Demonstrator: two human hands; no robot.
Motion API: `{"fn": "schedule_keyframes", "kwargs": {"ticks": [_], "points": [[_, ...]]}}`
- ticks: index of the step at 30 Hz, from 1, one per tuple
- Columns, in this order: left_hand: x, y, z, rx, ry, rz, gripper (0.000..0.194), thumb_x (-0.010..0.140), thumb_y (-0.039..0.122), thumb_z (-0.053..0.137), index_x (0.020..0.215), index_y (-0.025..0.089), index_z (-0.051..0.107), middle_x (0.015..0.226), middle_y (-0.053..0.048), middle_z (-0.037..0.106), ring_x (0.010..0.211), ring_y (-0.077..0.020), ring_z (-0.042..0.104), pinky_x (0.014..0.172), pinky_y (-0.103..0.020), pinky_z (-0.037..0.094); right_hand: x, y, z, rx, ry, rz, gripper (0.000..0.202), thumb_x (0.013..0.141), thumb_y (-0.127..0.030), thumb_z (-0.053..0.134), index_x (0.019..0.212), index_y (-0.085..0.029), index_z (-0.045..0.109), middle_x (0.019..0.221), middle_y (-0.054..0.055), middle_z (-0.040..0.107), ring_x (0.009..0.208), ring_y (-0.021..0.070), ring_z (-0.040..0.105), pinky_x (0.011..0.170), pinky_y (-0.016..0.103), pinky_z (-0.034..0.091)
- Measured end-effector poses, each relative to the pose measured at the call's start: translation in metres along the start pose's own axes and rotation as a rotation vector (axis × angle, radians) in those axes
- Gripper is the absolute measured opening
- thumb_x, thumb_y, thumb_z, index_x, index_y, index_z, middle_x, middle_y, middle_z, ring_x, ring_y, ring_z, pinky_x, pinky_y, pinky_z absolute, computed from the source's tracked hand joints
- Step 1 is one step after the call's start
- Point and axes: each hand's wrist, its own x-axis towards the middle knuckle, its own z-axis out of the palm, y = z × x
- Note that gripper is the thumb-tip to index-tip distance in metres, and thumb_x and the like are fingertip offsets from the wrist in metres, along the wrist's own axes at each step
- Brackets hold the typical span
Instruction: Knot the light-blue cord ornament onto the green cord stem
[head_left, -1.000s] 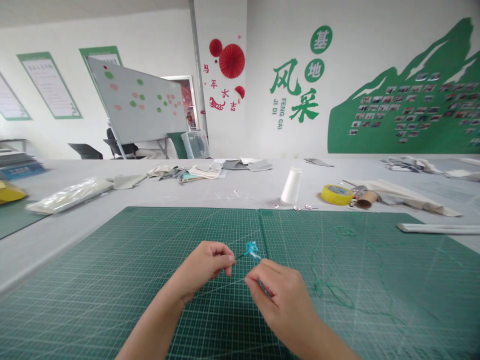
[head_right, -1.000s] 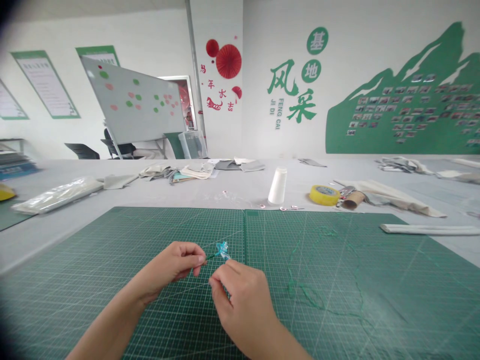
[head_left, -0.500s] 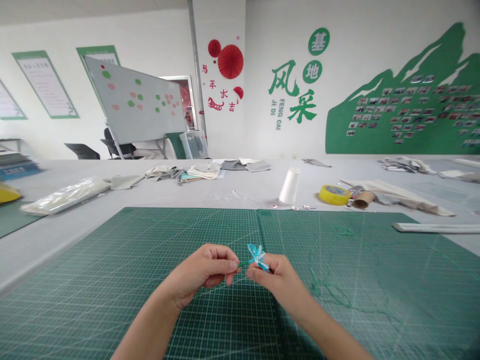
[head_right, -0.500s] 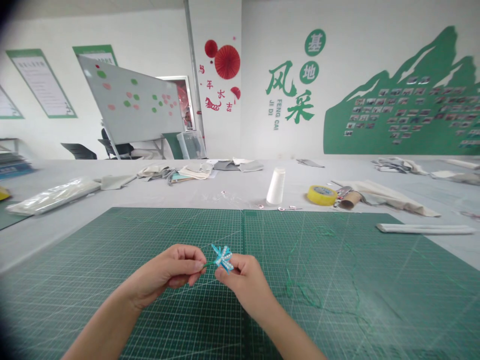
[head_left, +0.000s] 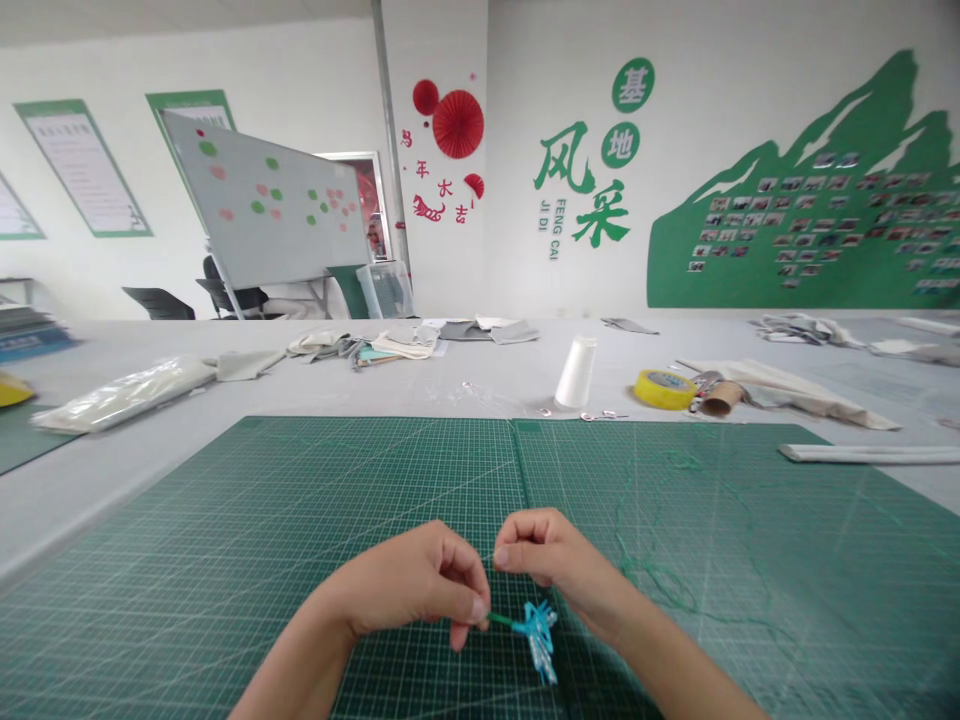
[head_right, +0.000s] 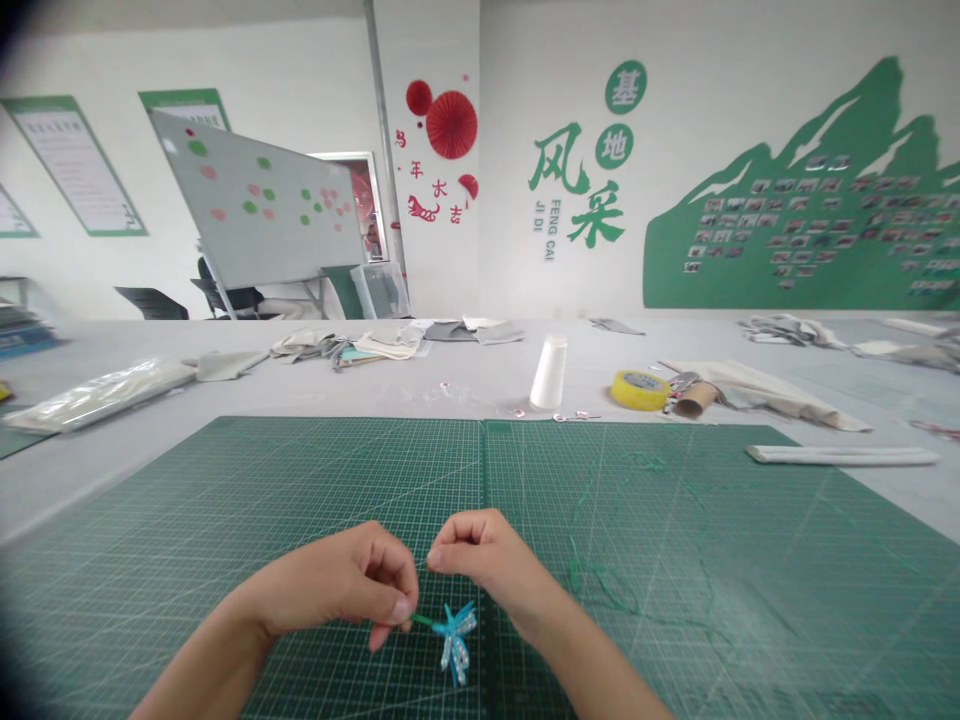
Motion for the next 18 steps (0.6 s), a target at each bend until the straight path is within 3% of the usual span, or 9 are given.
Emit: {"fn": "schedule_keyframes", "kwargs": {"ticks": [9,15,18], "points": [[0.005,-0.005,0.002,0.124,0.083,0.015,0.013,0.070,0.018,0.059,0.058,0.017,0.064,0.051,0.004,0.059,0.047,-0.0096,0.036,0.048,-0.023,0.025,-0.008,-0.008,0.013,-0.206,0.072,-0.112,0.015,0.073,-0.025,0.062,0.061,-0.017,0.062,0.053,-0.005,0.043,0.051,0.0111,0.032,0.049,0.025,0.023],[0.008,-0.006,-0.001,0.149,0.260,0.017,0.014,0.073,0.021,0.057,0.064,0.016,0.066,0.055,0.003,0.061,0.050,-0.0111,0.041,0.050,-0.023,0.027,-0.019,-0.015,0.018,-0.616,0.242,-0.367,0.019,0.083,-0.020,0.058,0.065,-0.018,0.064,0.059,-0.003,0.048,0.056,0.0121,0.044,0.054,0.025,0.030],[0.008,-0.004,-0.005,0.142,0.343,0.009,0.014,0.072,0.021,0.058,0.062,0.016,0.065,0.053,0.003,0.059,0.049,-0.0104,0.038,0.050,-0.023,0.027,-0.023,-0.014,0.019,-0.715,0.283,-0.458,0.019,0.086,-0.020,0.056,0.069,-0.018,0.064,0.060,-0.003,0.049,0.055,0.0118,0.046,0.054,0.025,0.029]]}}
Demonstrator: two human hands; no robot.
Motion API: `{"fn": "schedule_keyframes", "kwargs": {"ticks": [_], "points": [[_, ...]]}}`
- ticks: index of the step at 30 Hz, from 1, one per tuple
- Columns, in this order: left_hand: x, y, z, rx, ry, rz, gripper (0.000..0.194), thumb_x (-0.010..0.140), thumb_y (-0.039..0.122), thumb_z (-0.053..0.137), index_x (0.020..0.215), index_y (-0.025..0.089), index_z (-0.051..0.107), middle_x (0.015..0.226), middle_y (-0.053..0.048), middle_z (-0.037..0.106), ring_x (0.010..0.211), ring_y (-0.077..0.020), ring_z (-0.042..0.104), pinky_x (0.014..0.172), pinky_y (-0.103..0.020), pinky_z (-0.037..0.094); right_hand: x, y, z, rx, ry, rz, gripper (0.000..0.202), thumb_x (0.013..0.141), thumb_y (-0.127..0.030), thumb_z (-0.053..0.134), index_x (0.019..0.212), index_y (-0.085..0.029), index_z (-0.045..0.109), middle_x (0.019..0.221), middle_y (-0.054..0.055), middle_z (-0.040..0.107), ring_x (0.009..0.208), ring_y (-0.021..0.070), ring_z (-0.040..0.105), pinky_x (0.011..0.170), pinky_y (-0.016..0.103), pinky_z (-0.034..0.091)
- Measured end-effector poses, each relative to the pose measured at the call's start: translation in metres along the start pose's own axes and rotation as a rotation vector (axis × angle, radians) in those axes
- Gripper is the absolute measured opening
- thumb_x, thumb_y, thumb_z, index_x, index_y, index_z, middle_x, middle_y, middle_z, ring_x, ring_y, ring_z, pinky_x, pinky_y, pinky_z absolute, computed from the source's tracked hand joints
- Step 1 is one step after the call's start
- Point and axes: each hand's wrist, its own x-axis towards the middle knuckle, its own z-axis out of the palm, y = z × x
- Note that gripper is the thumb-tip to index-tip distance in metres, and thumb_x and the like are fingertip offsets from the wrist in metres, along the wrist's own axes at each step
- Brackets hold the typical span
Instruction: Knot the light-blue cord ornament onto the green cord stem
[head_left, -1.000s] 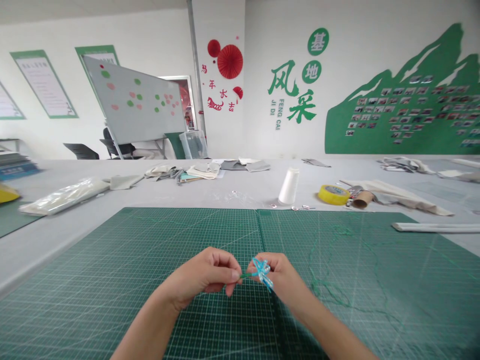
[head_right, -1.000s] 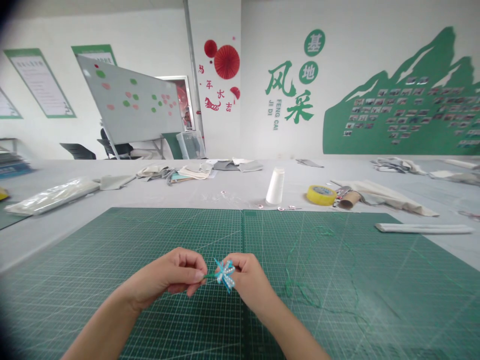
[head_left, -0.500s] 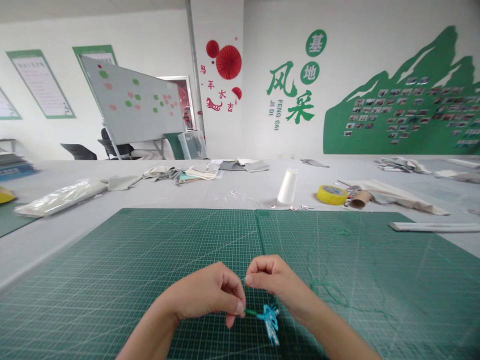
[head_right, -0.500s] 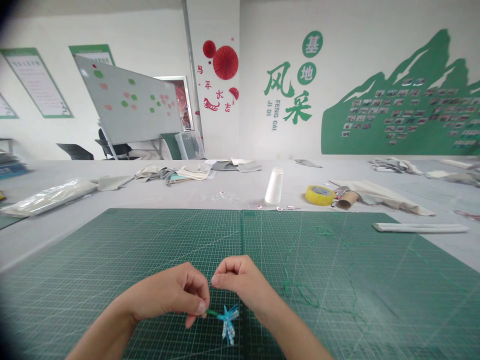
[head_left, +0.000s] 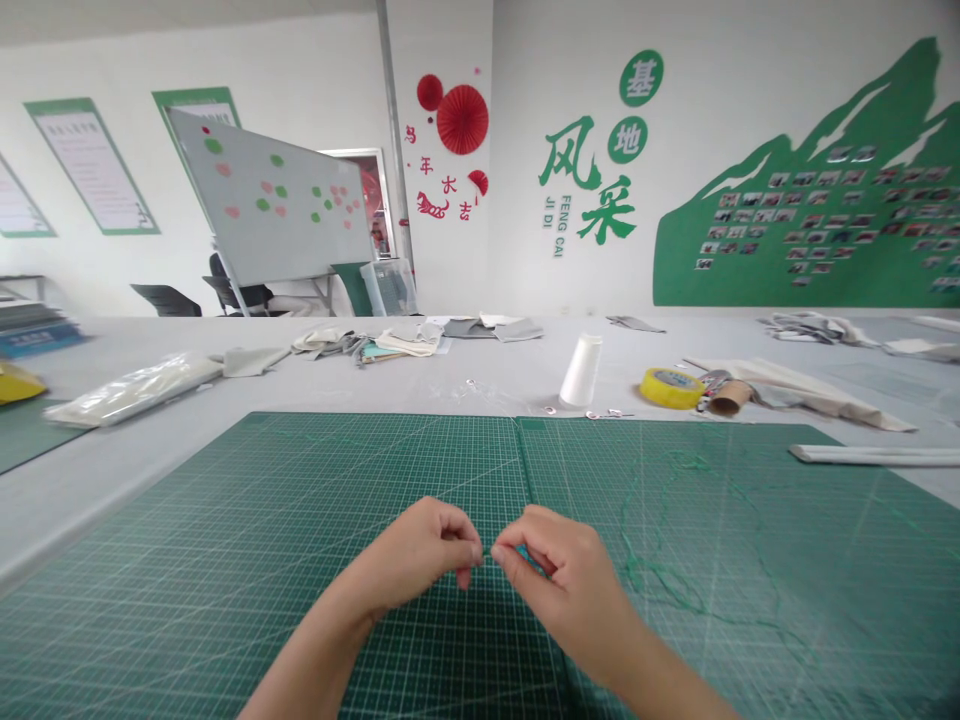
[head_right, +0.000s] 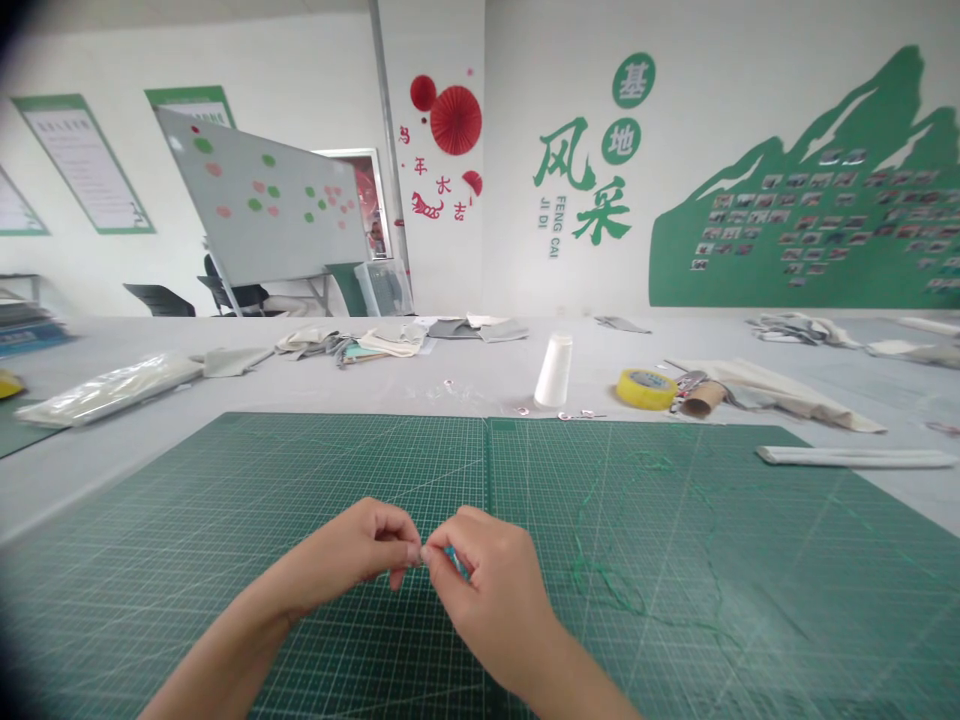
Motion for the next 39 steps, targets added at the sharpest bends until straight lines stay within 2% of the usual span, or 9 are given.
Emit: {"fn": "schedule_keyframes", "kwargs": {"ticks": [5,11,16,24,31,36,39], "points": [[0.001,0.002,-0.004,-0.063,0.110,-0.014,0.014,0.073,0.024,0.057,0.064,0.016,0.064,0.054,0.004,0.058,0.048,-0.0096,0.035,0.050,-0.023,0.026,-0.003,0.001,0.001,-0.035,0.035,-0.090,0.023,0.090,-0.019,0.051,0.070,-0.018,0.061,0.062,-0.003,0.050,0.056,0.0117,0.047,0.055,0.025,0.029],[0.002,0.003,-0.006,-0.203,0.147,-0.014,0.016,0.078,0.031,0.057,0.071,0.016,0.060,0.060,0.003,0.059,0.045,-0.0074,0.031,0.045,-0.022,0.019,-0.003,0.003,0.004,-0.054,0.031,-0.110,0.023,0.090,-0.018,0.050,0.069,-0.018,0.059,0.062,-0.003,0.049,0.054,0.0110,0.046,0.054,0.025,0.029],[-0.001,0.003,-0.008,-0.314,0.115,-0.003,0.022,0.081,0.034,0.058,0.070,0.015,0.056,0.063,0.003,0.056,0.043,-0.0050,0.026,0.043,-0.023,0.011,-0.003,0.006,0.006,-0.021,0.020,-0.024,0.022,0.088,-0.018,0.053,0.067,-0.018,0.057,0.061,-0.004,0.050,0.056,0.0114,0.046,0.055,0.024,0.030],[-0.002,0.002,-0.008,-0.402,0.071,0.008,0.022,0.081,0.034,0.060,0.071,0.014,0.056,0.064,0.003,0.055,0.042,-0.0034,0.028,0.042,-0.023,0.009,0.002,0.012,0.007,0.036,0.007,0.080,0.021,0.083,-0.017,0.057,0.063,-0.019,0.057,0.057,-0.005,0.045,0.054,0.0121,0.042,0.054,0.025,0.029],[-0.003,0.005,-0.009,-0.440,0.014,0.010,0.020,0.080,0.033,0.062,0.076,0.015,0.057,0.062,0.004,0.055,0.042,-0.0034,0.025,0.042,-0.022,0.008,0.006,0.018,0.009,0.317,-0.043,0.236,0.023,0.080,-0.026,0.059,0.059,-0.018,0.056,0.055,-0.005,0.040,0.053,0.0124,0.035,0.053,0.026,0.025],[-0.006,0.006,-0.010,-0.431,-0.058,0.015,0.018,0.079,0.031,0.062,0.074,0.015,0.058,0.060,0.004,0.056,0.041,-0.0037,0.024,0.042,-0.023,0.009,0.011,0.025,0.007,0.463,-0.122,0.269,0.028,0.078,-0.034,0.059,0.057,-0.019,0.049,0.054,-0.006,0.034,0.052,0.0110,0.029,0.050,0.025,0.023],[-0.007,0.005,-0.010,-0.400,-0.132,0.006,0.015,0.077,0.029,0.063,0.074,0.014,0.062,0.057,0.004,0.057,0.042,-0.0047,0.026,0.043,-0.022,0.013,0.013,0.030,0.006,0.543,-0.152,0.292,0.026,0.074,-0.032,0.062,0.056,-0.018,0.049,0.055,-0.006,0.038,0.053,0.0105,0.030,0.051,0.024,0.024]]}}
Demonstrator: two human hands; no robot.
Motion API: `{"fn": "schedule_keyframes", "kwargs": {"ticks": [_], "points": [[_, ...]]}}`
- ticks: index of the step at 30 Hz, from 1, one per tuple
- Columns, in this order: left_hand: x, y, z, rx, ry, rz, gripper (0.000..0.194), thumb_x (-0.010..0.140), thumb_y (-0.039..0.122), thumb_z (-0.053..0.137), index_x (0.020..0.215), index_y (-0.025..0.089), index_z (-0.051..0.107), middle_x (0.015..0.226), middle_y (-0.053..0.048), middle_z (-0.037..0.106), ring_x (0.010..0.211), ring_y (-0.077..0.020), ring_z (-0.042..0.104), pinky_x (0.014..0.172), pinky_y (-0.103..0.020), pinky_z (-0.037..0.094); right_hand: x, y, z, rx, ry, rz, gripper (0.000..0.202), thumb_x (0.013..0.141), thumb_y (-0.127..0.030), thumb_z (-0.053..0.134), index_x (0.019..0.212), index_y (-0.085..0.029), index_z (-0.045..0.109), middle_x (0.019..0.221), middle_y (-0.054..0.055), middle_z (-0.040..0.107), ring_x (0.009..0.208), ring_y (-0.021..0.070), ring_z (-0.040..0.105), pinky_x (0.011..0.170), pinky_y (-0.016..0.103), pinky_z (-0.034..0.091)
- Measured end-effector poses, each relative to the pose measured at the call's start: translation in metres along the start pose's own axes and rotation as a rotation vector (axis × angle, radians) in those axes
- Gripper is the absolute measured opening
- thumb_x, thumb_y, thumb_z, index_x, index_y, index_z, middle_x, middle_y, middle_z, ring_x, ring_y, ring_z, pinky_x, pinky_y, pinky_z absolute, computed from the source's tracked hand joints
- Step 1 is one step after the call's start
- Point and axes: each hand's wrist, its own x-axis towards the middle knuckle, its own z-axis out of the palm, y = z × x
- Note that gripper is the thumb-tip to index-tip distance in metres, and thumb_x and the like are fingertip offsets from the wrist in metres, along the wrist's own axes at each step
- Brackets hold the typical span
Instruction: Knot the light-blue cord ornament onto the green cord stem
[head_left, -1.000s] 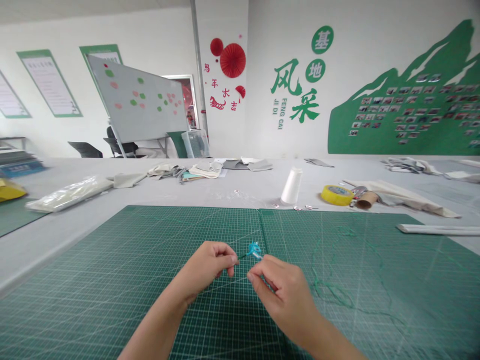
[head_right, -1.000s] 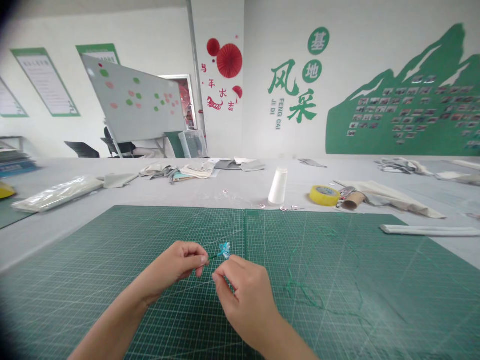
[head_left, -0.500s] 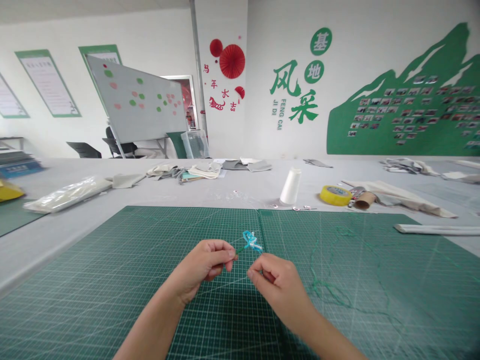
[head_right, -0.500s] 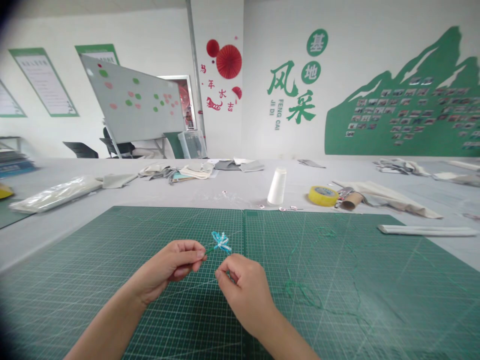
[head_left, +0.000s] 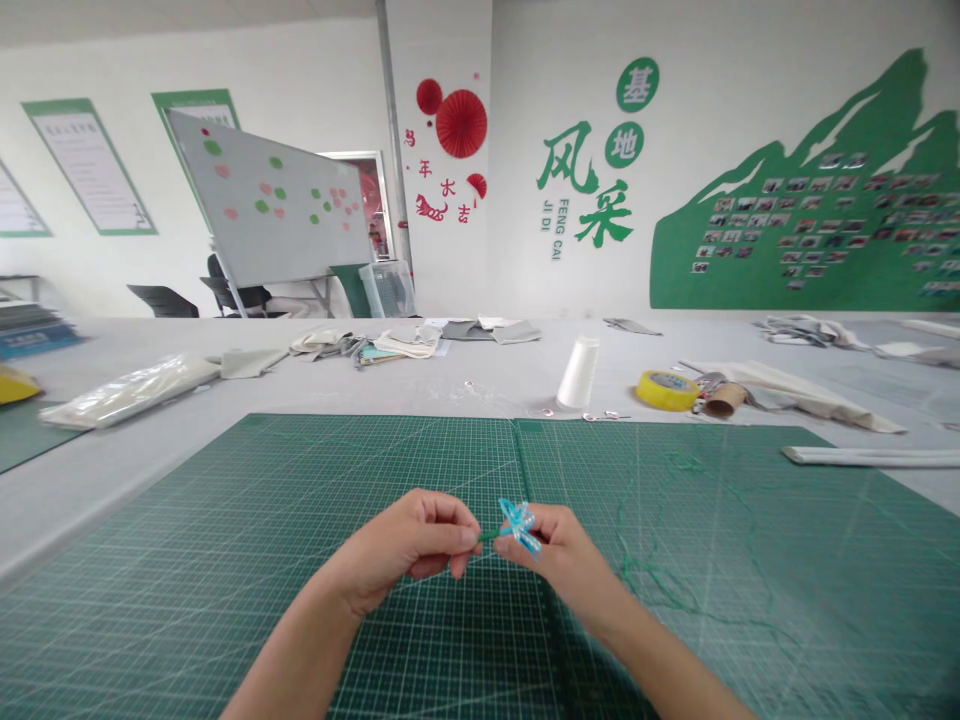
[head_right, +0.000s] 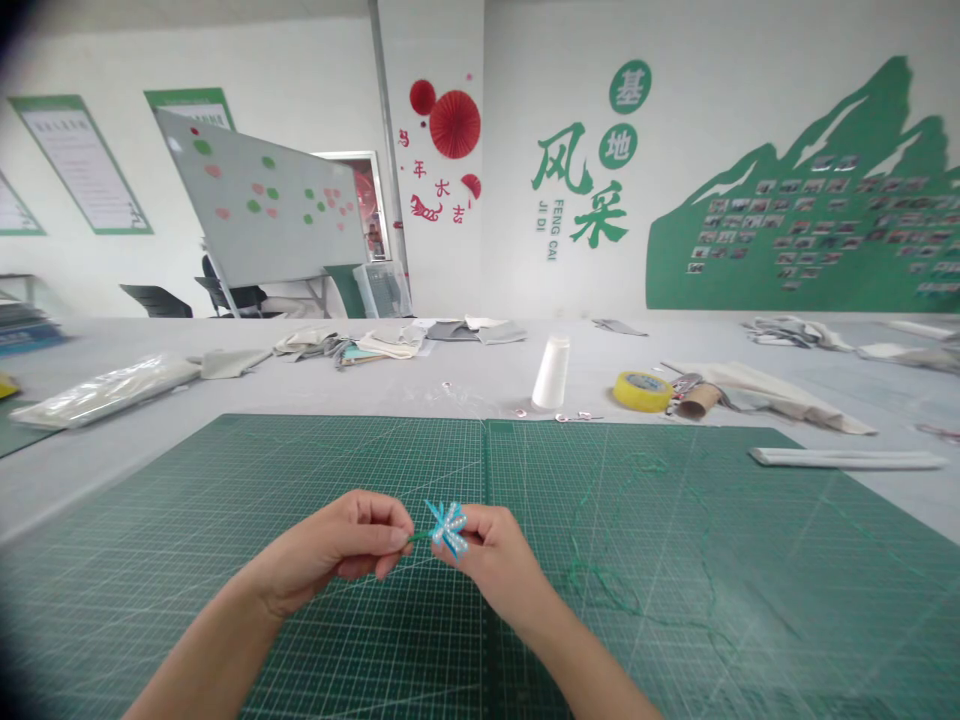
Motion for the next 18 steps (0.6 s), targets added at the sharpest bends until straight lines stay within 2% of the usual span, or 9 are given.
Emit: {"fn": "schedule_keyframes", "kwargs": {"ticks": [3,6,12,18], "points": [[-0.0009,-0.0011,0.0004,0.041,-0.079,-0.038,0.014,0.073,0.028,0.065,0.073,0.014,0.066,0.054,0.003,0.059,0.043,-0.0061,0.032,0.044,-0.022,0.017,0.0015,0.0027,-0.0017,0.069,-0.043,0.045,0.019,0.072,-0.029,0.063,0.058,-0.016,0.057,0.056,-0.004,0.047,0.053,0.0103,0.035,0.052,0.024,0.027],[-0.0014,-0.0011,0.0022,0.084,-0.138,-0.069,0.013,0.070,0.028,0.066,0.070,0.015,0.068,0.053,0.002,0.060,0.044,-0.0071,0.037,0.045,-0.021,0.020,0.0015,0.0040,-0.0026,0.123,-0.106,0.085,0.020,0.071,-0.031,0.067,0.060,-0.015,0.063,0.055,-0.004,0.050,0.051,0.0098,0.037,0.051,0.024,0.029],[-0.0025,0.0001,0.0063,0.181,-0.190,-0.109,0.009,0.068,0.023,0.062,0.066,0.017,0.069,0.054,0.004,0.060,0.047,-0.0089,0.046,0.046,-0.021,0.025,0.0001,0.0008,-0.0038,0.167,-0.162,0.081,0.027,0.069,-0.040,0.074,0.060,-0.016,0.064,0.051,-0.007,0.042,0.051,0.0092,0.031,0.051,0.024,0.026],[-0.0006,-0.0059,0.0058,0.267,-0.194,-0.118,0.011,0.069,0.019,0.059,0.068,0.018,0.070,0.052,0.005,0.060,0.045,-0.0082,0.040,0.046,-0.020,0.025,-0.0012,-0.0021,-0.0020,0.148,-0.146,0.060,0.028,0.071,-0.041,0.072,0.060,-0.016,0.062,0.052,-0.007,0.039,0.052,0.0097,0.028,0.050,0.024,0.022]]}}
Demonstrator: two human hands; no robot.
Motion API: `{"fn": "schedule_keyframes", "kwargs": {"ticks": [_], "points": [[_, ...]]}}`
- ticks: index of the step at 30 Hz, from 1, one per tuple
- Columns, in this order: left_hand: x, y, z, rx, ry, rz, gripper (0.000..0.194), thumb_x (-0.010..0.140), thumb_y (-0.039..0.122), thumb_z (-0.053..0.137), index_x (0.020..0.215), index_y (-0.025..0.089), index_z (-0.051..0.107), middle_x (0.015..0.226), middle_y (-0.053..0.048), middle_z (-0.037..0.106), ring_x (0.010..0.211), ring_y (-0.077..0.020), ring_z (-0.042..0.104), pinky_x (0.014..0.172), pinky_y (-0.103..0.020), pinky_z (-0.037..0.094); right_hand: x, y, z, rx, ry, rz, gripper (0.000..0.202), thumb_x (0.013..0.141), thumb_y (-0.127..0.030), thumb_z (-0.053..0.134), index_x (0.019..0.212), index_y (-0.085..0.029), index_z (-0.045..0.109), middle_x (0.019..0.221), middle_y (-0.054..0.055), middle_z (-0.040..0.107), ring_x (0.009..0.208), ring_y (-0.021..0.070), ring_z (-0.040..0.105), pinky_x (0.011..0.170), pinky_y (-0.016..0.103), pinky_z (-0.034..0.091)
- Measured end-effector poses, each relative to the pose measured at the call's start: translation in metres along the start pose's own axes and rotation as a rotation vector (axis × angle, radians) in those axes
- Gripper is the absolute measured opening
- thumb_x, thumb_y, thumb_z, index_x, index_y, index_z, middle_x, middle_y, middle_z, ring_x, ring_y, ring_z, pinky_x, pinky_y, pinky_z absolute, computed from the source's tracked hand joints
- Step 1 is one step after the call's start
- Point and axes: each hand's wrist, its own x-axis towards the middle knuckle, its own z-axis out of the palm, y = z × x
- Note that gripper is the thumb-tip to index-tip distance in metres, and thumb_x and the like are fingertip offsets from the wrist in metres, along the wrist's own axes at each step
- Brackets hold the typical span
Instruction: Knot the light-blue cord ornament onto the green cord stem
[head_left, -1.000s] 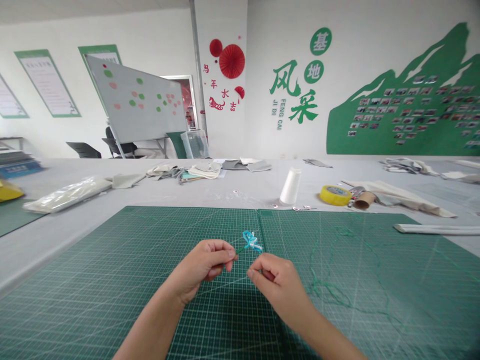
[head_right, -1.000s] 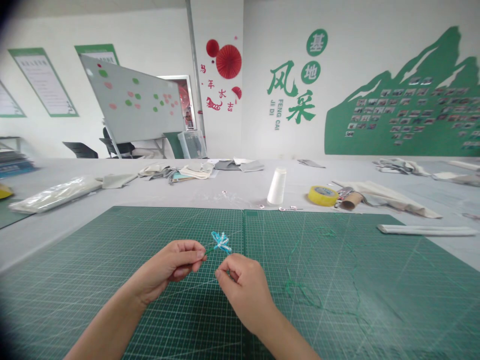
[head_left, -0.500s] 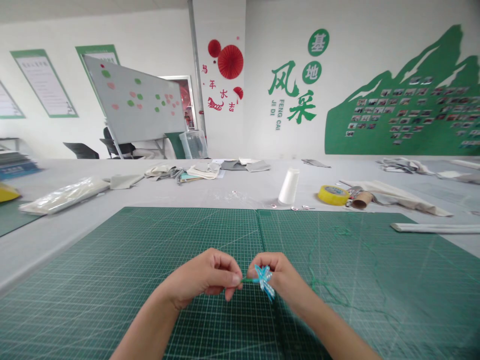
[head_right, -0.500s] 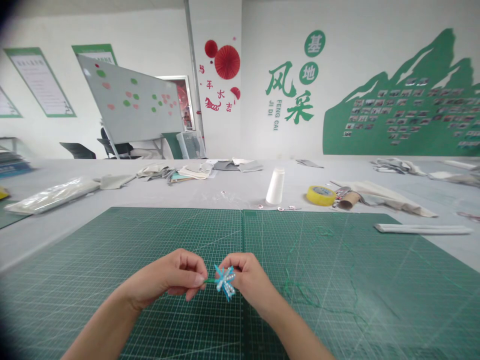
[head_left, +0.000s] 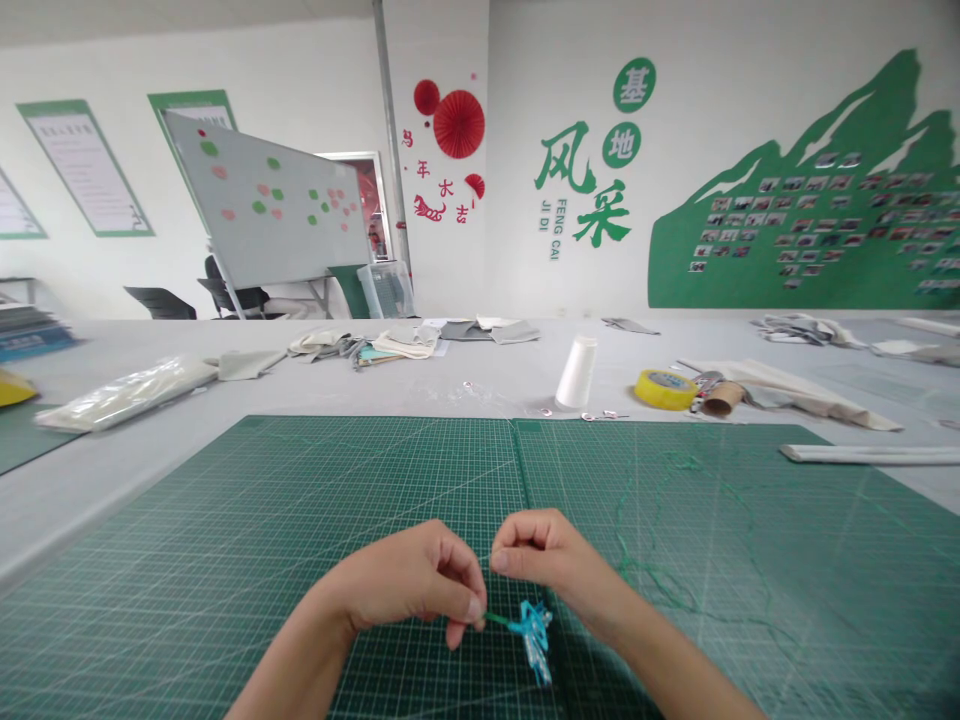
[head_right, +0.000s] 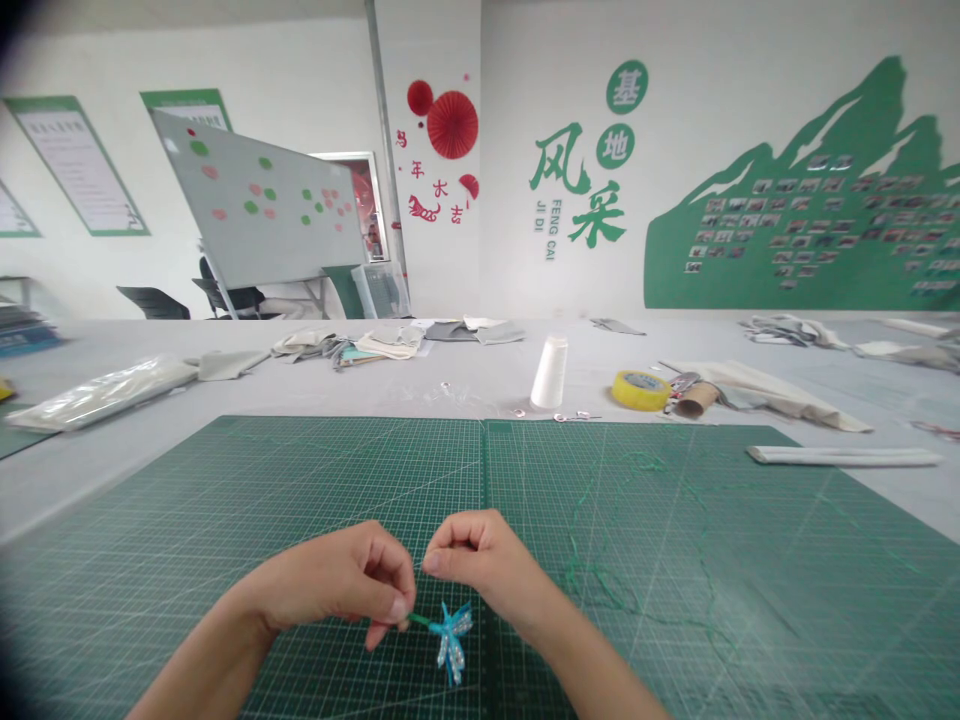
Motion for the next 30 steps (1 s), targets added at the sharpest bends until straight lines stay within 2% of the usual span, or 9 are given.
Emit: {"fn": "schedule_keyframes", "kwargs": {"ticks": [10,17,20,25,30], "points": [[0.000,-0.002,0.001,0.091,0.045,-0.007,0.010,0.069,0.023,0.060,0.065,0.019,0.069,0.052,0.005,0.058,0.045,-0.0092,0.036,0.046,-0.022,0.024,-0.004,-0.003,0.008,-0.163,0.050,-0.050,0.021,0.076,-0.032,0.065,0.063,-0.016,0.061,0.051,-0.007,0.038,0.049,0.0088,0.027,0.046,0.024,0.019],[0.001,-0.003,-0.001,0.124,0.098,0.007,0.012,0.069,0.022,0.059,0.064,0.018,0.069,0.053,0.004,0.060,0.046,-0.0099,0.036,0.047,-0.023,0.024,-0.010,-0.010,0.014,-0.285,0.113,-0.075,0.018,0.079,-0.027,0.060,0.064,-0.017,0.061,0.051,-0.007,0.037,0.048,0.0098,0.030,0.045,0.024,0.023],[0.002,-0.003,-0.003,0.135,0.158,0.013,0.013,0.070,0.023,0.059,0.067,0.017,0.070,0.054,0.003,0.061,0.047,-0.0100,0.034,0.046,-0.023,0.022,-0.013,-0.014,0.016,-0.424,0.169,-0.159,0.018,0.081,-0.023,0.060,0.064,-0.017,0.062,0.053,-0.006,0.040,0.050,0.0105,0.035,0.048,0.024,0.026],[0.004,-0.003,-0.006,0.137,0.306,0.021,0.014,0.072,0.024,0.057,0.067,0.016,0.067,0.056,0.002,0.062,0.049,-0.0102,0.036,0.048,-0.023,0.024,-0.018,-0.015,0.018,-0.761,0.198,-0.348,0.019,0.086,-0.018,0.055,0.069,-0.017,0.064,0.062,-0.001,0.054,0.057,0.0122,0.049,0.054,0.026,0.031],[0.006,0.001,-0.006,0.102,0.436,0.042,0.016,0.074,0.024,0.057,0.060,0.016,0.062,0.056,0.002,0.059,0.051,-0.0102,0.036,0.051,-0.023,0.026,-0.019,-0.012,0.020,-1.006,0.213,-0.472,0.028,0.092,-0.017,0.045,0.073,-0.016,0.065,0.065,0.002,0.057,0.058,0.0146,0.051,0.056,0.028,0.032]]}}
